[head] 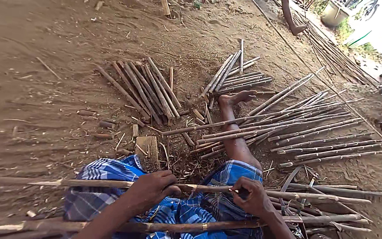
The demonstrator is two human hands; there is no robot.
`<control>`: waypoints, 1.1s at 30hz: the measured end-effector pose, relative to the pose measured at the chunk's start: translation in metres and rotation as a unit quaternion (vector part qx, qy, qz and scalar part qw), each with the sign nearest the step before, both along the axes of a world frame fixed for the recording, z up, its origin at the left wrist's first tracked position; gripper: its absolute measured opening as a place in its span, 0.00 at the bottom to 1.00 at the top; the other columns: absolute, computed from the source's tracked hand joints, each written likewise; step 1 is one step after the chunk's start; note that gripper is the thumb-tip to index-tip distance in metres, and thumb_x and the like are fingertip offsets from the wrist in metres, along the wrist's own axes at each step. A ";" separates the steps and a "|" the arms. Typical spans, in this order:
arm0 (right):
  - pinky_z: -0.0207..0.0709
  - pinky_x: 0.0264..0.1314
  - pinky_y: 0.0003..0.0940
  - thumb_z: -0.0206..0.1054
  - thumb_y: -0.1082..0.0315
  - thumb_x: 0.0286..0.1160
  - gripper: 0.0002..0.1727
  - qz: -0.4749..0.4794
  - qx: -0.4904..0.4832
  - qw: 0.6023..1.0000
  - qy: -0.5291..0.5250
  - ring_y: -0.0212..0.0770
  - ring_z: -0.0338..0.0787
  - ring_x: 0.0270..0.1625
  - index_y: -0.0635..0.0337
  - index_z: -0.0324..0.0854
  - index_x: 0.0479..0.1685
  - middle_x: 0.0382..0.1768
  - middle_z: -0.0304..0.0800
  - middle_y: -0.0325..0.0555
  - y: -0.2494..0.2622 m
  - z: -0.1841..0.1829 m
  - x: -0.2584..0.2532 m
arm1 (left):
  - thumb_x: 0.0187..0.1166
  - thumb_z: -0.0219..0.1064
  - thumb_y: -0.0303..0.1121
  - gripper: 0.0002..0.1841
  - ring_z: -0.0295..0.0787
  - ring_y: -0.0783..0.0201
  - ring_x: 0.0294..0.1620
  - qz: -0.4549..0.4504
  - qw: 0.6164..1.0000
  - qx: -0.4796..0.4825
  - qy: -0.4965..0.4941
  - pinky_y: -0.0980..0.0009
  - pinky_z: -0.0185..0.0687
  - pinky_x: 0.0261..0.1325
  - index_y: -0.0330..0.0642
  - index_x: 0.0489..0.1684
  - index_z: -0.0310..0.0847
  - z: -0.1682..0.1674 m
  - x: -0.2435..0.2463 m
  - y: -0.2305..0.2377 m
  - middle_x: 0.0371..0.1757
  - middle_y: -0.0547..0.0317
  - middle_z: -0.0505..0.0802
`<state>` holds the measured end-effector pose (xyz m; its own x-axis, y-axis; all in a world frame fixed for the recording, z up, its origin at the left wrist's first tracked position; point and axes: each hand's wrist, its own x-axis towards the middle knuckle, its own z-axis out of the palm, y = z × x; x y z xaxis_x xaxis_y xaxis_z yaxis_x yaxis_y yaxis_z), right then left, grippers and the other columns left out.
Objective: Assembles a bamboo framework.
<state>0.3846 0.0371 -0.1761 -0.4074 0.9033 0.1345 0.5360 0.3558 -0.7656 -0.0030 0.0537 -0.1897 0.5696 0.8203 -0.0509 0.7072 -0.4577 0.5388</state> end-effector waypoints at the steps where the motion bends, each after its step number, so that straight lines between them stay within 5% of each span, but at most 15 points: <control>1: 0.85 0.36 0.24 0.75 0.65 0.66 0.04 -0.004 0.003 1.000 -0.011 0.24 0.88 0.34 0.53 0.91 0.35 0.33 0.92 0.33 0.001 -0.001 -0.002 | 0.86 0.48 0.67 0.29 0.89 0.68 0.40 0.000 1.000 0.000 0.007 0.63 0.88 0.41 0.57 0.42 0.90 -0.001 0.000 0.000 0.37 0.69 0.89; 8: 0.82 0.31 0.22 0.75 0.64 0.64 0.04 0.024 -0.014 0.999 -0.021 0.23 0.85 0.29 0.53 0.90 0.33 0.31 0.91 0.33 0.005 -0.001 0.000 | 0.90 0.43 0.61 0.30 0.89 0.60 0.47 -0.015 0.988 -0.142 0.054 0.54 0.85 0.51 0.53 0.42 0.89 0.001 0.002 0.018 0.37 0.63 0.90; 13: 0.76 0.26 0.20 0.75 0.64 0.64 0.03 0.038 0.012 0.999 -0.018 0.22 0.81 0.25 0.51 0.89 0.31 0.27 0.88 0.31 0.012 -0.003 -0.001 | 0.91 0.46 0.58 0.28 0.83 0.60 0.30 -0.019 0.973 -0.220 0.069 0.55 0.80 0.38 0.49 0.28 0.82 0.004 0.005 0.040 0.23 0.61 0.83; 19: 0.75 0.24 0.20 0.75 0.63 0.62 0.02 0.068 -0.013 0.998 -0.005 0.21 0.80 0.25 0.49 0.89 0.30 0.27 0.88 0.30 0.019 -0.006 0.001 | 0.92 0.47 0.55 0.28 0.83 0.63 0.22 -0.014 0.964 -0.261 0.053 0.59 0.82 0.33 0.48 0.27 0.83 0.000 0.006 0.050 0.18 0.62 0.84; 22: 0.78 0.25 0.22 0.75 0.65 0.64 0.03 0.060 -0.049 0.996 0.041 0.24 0.83 0.25 0.51 0.90 0.31 0.29 0.90 0.32 0.026 -0.005 0.003 | 0.90 0.52 0.56 0.23 0.88 0.62 0.34 0.016 0.982 -0.184 0.043 0.54 0.85 0.44 0.51 0.38 0.86 0.002 0.000 0.049 0.28 0.63 0.89; 26: 0.81 0.27 0.26 0.73 0.67 0.64 0.04 -0.061 -0.031 0.993 0.100 0.29 0.85 0.27 0.51 0.89 0.35 0.32 0.91 0.33 0.048 0.001 0.019 | 0.82 0.63 0.58 0.22 0.90 0.58 0.57 0.122 0.990 0.062 0.027 0.48 0.86 0.62 0.52 0.54 0.90 0.005 -0.086 0.027 0.53 0.62 0.93; 29: 0.81 0.27 0.26 0.72 0.65 0.63 0.05 -0.109 -0.004 0.990 0.093 0.29 0.85 0.26 0.51 0.89 0.37 0.30 0.91 0.33 0.061 0.002 0.033 | 0.76 0.68 0.61 0.29 0.84 0.46 0.71 0.219 0.957 0.047 0.186 0.35 0.70 0.75 0.50 0.67 0.86 0.013 -0.192 -0.001 0.67 0.52 0.90; 31: 0.81 0.27 0.26 0.71 0.65 0.64 0.06 -0.123 -0.017 0.987 0.097 0.30 0.86 0.26 0.51 0.88 0.38 0.30 0.91 0.35 0.066 -0.001 0.036 | 0.78 0.73 0.45 0.20 0.83 0.44 0.72 0.256 0.946 0.026 0.198 0.31 0.63 0.80 0.51 0.66 0.87 0.007 -0.237 -0.015 0.66 0.52 0.91; 33: 0.80 0.26 0.26 0.70 0.64 0.63 0.08 -0.135 -0.034 0.987 0.085 0.31 0.86 0.25 0.51 0.89 0.40 0.29 0.90 0.35 0.069 0.000 0.031 | 0.77 0.74 0.34 0.11 0.89 0.46 0.61 0.228 0.959 0.073 0.151 0.36 0.71 0.74 0.47 0.54 0.92 0.005 -0.244 -0.016 0.53 0.52 0.94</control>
